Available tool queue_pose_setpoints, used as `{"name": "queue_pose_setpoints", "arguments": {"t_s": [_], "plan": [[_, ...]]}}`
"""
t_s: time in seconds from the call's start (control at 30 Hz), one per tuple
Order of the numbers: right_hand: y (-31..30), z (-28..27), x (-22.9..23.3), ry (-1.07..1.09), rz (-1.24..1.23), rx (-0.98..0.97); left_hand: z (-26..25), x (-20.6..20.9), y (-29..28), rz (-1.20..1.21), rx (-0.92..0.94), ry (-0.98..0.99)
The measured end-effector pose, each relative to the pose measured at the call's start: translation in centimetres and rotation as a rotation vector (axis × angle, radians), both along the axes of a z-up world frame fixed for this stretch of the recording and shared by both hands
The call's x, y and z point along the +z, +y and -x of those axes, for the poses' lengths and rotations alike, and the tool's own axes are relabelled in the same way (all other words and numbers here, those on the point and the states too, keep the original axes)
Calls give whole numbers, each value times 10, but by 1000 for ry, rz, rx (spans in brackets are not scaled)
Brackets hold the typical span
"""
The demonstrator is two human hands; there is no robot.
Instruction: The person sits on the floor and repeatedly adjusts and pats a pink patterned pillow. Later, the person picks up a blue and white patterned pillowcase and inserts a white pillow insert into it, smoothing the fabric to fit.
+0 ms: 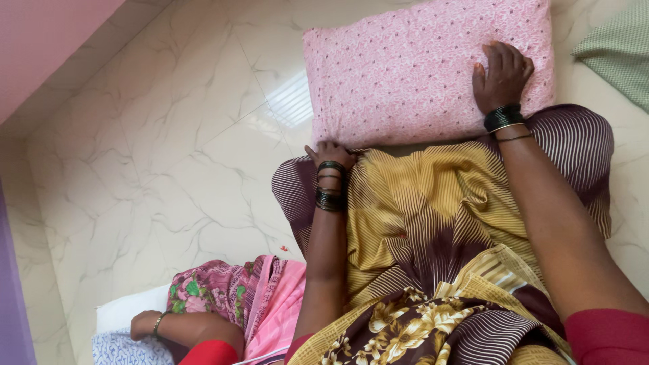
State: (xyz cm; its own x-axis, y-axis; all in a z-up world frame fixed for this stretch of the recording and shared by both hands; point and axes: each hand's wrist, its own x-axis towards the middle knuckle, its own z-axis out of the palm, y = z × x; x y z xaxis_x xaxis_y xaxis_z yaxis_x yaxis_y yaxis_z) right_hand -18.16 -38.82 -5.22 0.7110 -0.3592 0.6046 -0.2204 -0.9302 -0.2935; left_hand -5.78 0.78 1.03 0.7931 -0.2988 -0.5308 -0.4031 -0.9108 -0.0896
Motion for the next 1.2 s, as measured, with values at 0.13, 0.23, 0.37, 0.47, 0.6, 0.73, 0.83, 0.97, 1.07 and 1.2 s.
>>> {"name": "queue_pose_setpoints", "arguments": {"t_s": [0.13, 0.23, 0.37, 0.47, 0.6, 0.73, 0.83, 0.97, 1.07, 1.2], "plan": [[4, -2, 2, 6, 3, -38, -13, 27, -8, -16, 50, 84], [3, -3, 4, 0, -2, -33, -25, 46, -10, -143, 102, 172], [-2, -4, 5, 16, 8, -23, -21, 38, -12, -201, 18, 226], [1, -2, 8, 5, -23, -23, -6, 13, -21, -58, -163, 289], [3, -3, 9, 5, -9, -30, -11, 14, -17, 388, -238, 381], [2, -2, 8, 8, -15, -41, -44, 47, -8, 1332, -99, -96], [2, -5, 4, 7, 14, -53, -57, 43, -24, 1303, -53, -636], [2, -4, 6, 4, -1, -43, -80, 3, -56, 783, -165, -715], [3, -2, 8, 7, 13, -37, -80, -27, -65, 642, -145, -489], [3, -3, 9, -5, 11, -32, -83, -36, -63, 669, -118, -384]]}}
